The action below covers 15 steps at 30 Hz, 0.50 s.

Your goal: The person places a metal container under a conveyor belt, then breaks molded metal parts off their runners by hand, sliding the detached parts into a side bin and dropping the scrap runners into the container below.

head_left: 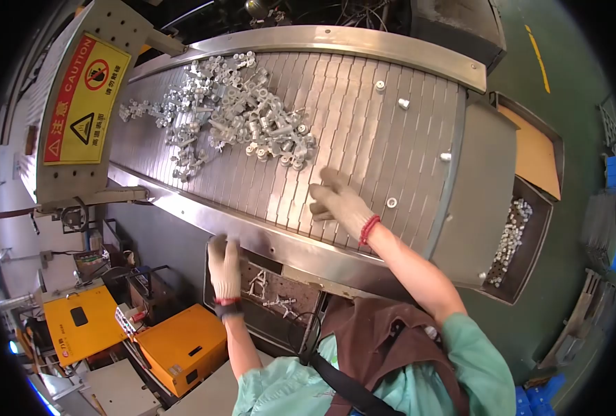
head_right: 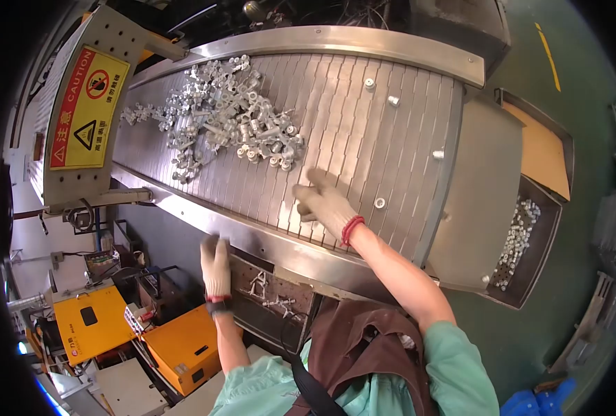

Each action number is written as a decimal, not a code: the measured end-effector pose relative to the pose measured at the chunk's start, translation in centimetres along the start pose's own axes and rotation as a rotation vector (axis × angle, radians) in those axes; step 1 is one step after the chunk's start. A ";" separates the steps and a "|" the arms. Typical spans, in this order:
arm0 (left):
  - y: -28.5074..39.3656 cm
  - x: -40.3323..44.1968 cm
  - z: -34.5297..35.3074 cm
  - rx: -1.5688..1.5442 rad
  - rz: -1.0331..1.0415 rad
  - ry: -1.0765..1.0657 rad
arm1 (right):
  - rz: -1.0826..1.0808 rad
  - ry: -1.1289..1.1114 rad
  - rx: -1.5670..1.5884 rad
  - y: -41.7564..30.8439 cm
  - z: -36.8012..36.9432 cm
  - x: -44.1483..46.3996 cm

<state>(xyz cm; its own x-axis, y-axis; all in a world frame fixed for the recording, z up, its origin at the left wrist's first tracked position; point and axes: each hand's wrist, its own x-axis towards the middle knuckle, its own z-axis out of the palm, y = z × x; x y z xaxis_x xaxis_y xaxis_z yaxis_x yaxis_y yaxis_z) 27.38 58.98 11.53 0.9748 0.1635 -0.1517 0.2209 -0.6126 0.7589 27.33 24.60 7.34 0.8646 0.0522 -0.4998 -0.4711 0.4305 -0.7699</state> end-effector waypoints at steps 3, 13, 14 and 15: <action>9.7 5.0 4.3 -0.080 -0.003 -0.201 | -0.046 0.112 0.225 0.9 -1.4 -0.1; 16.2 17.1 15.3 0.602 0.602 -0.322 | -0.173 0.338 0.432 1.4 -11.3 -5.9; 16.2 17.3 15.3 0.633 0.618 -0.337 | -0.163 0.347 0.373 1.5 -11.4 -6.1; 16.2 17.5 15.2 0.631 0.633 -0.311 | -0.153 0.353 0.313 1.1 -11.0 -6.2</action>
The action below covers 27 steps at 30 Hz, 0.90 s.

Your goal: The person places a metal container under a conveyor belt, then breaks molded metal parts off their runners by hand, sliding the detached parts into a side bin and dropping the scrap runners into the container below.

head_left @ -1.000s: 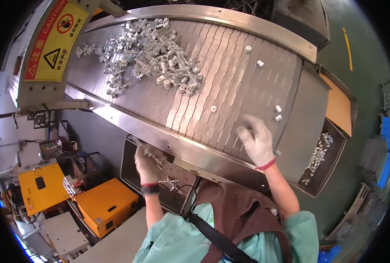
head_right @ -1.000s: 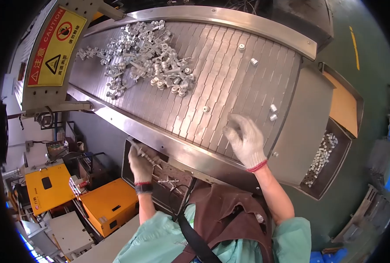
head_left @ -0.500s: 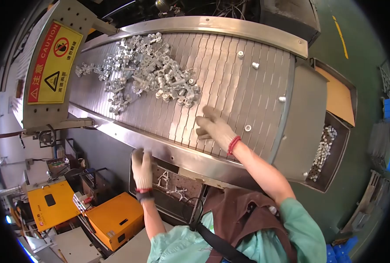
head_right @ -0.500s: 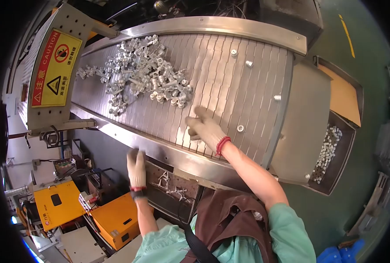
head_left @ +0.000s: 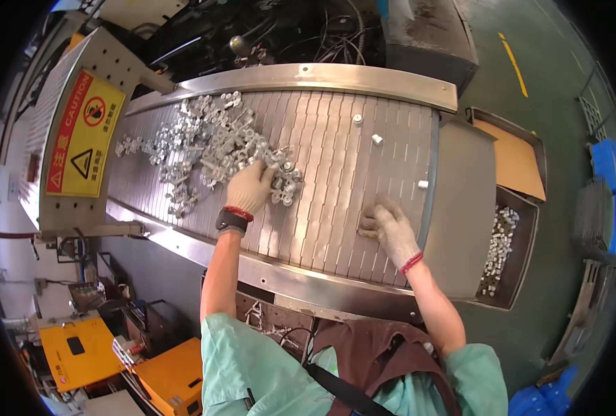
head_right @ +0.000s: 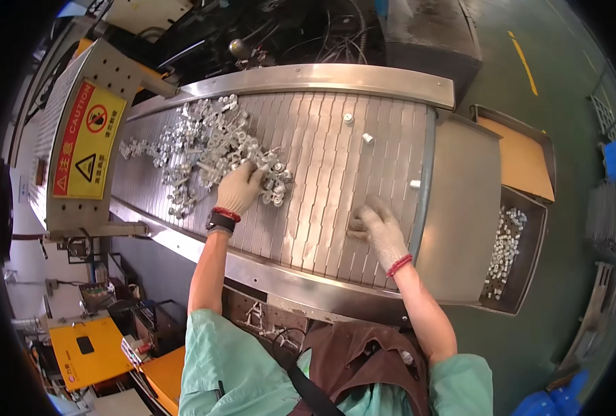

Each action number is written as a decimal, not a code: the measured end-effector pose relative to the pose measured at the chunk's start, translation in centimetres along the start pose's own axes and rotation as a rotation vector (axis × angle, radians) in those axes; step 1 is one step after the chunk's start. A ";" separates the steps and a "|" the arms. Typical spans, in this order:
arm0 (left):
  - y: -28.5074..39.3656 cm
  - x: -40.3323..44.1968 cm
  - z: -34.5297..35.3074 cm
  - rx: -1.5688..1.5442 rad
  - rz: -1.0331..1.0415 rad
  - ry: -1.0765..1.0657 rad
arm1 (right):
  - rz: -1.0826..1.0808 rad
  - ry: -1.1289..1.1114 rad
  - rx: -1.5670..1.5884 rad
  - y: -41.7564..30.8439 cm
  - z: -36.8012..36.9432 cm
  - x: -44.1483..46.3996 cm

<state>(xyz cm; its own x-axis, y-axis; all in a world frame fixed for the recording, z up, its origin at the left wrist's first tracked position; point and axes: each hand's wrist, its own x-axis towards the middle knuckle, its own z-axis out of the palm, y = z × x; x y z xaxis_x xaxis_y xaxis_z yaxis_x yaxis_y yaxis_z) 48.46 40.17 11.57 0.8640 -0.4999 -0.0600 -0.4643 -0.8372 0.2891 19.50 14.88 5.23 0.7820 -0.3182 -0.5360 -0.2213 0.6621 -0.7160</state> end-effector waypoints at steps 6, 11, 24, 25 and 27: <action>3.6 -1.6 -3.5 -0.200 0.022 0.219 | -0.206 -0.037 -0.369 -0.9 4.6 -0.8; 10.8 -6.7 -3.7 -0.339 0.139 0.213 | -0.485 -0.068 -0.166 -2.8 10.5 -1.5; 12.3 -10.9 -0.4 -1.114 -0.045 -0.195 | 0.107 0.010 -0.120 -6.1 4.4 -4.3; 13.8 -11.3 0.1 -1.103 -0.178 -0.244 | 0.107 -0.006 -0.169 -6.1 5.0 -4.9; 14.4 -11.2 1.5 -1.086 -0.269 -0.158 | 0.083 -0.007 -0.293 -6.1 4.9 -5.7</action>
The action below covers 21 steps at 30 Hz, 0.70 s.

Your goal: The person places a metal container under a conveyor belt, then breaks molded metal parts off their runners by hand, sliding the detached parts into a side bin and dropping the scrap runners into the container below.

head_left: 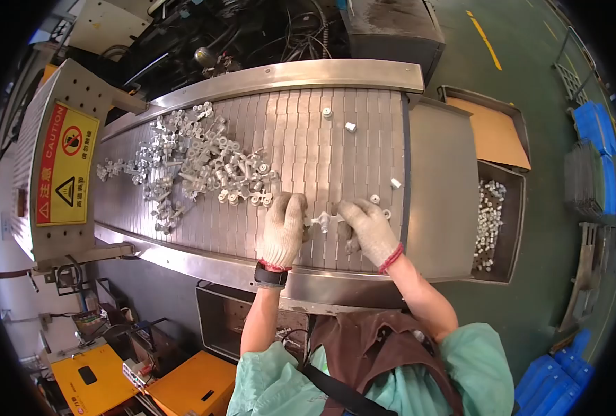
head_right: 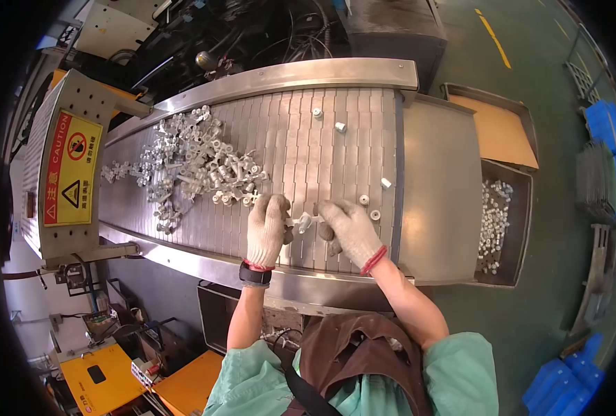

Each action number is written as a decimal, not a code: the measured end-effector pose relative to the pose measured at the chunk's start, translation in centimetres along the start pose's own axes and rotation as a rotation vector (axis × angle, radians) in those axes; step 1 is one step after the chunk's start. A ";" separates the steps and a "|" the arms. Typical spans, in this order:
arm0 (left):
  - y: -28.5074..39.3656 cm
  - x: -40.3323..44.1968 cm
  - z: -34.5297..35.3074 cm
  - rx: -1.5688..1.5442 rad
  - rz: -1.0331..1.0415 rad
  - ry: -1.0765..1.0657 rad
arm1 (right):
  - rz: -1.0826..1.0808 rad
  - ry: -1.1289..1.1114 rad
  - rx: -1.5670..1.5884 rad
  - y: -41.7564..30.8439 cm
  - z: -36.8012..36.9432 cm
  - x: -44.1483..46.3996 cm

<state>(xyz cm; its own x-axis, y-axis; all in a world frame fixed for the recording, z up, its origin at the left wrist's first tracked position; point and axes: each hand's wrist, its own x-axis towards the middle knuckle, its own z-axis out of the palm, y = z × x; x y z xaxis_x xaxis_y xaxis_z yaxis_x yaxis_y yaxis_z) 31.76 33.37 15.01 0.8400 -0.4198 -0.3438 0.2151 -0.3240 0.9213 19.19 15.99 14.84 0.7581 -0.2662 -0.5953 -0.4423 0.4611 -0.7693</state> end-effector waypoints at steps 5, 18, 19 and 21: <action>-4.5 1.7 0.0 -0.011 -0.100 -0.085 | -0.587 0.068 -0.432 2.2 -0.6 -0.3; -3.7 1.2 -0.4 0.149 -0.224 -0.221 | -0.439 -0.024 -0.439 3.6 -2.6 1.0; -4.9 1.6 -0.4 0.173 -0.192 -0.247 | -0.577 -0.038 -0.522 3.6 -2.6 1.0; -5.4 2.3 -0.8 0.298 -0.050 -0.246 | -0.541 -0.043 -0.518 3.1 -2.8 1.2</action>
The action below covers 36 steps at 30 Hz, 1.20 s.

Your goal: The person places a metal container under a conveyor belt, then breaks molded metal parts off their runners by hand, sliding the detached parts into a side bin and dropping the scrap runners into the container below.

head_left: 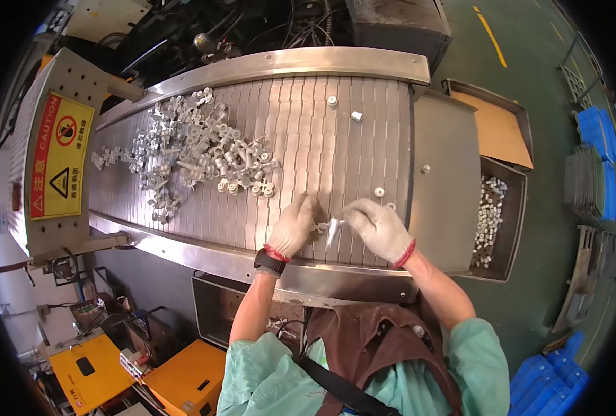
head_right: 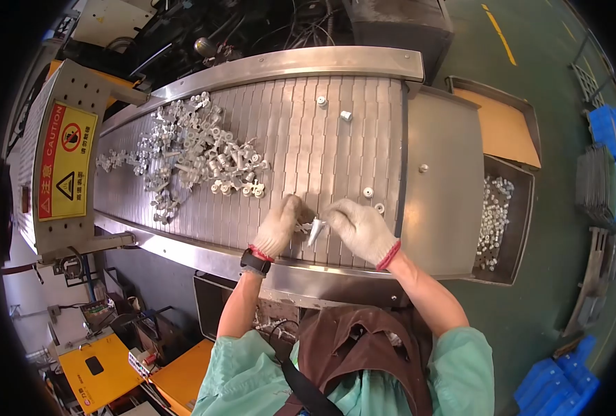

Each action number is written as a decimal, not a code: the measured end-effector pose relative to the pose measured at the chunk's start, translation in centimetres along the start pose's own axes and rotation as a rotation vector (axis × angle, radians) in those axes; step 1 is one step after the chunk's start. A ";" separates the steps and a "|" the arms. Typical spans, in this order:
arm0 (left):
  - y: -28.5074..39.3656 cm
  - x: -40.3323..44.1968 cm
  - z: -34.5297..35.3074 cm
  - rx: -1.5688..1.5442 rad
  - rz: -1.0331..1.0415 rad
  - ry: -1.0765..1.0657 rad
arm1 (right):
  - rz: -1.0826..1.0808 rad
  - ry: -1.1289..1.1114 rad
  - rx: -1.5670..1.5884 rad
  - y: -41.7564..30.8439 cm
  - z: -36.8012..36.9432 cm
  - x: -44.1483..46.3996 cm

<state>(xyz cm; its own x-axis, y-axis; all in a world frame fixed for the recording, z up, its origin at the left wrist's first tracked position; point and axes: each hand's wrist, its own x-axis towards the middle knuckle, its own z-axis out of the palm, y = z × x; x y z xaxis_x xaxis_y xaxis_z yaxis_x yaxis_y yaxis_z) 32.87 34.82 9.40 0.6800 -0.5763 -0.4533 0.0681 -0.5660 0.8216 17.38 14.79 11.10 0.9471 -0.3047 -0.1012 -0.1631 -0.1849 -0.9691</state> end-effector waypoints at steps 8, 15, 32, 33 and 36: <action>6.7 -3.4 -3.0 0.897 0.400 -0.146 | 0.667 -0.121 0.521 -0.6 -0.7 0.2; 3.6 -3.3 0.2 0.562 0.353 -0.245 | 0.293 -0.041 0.051 -2.9 1.0 0.2; 0.3 -5.4 0.6 -0.958 -0.151 0.028 | -0.124 0.215 -0.188 -1.0 0.8 2.5; 0.7 -5.9 -0.1 -1.044 -0.201 0.075 | 0.011 0.111 -0.009 -1.2 1.9 2.2; -1.3 -8.4 -2.3 -0.802 -0.011 0.244 | 0.376 -0.238 0.648 -2.8 6.3 2.6</action>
<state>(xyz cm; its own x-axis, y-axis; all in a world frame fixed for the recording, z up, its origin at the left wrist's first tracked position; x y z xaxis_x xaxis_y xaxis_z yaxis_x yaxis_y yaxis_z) 28.80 41.75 12.92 0.8087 -0.3773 -0.4513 0.5118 0.0732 0.8560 22.06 20.37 12.14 0.9061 -0.0167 -0.4227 -0.3598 0.4950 -0.7909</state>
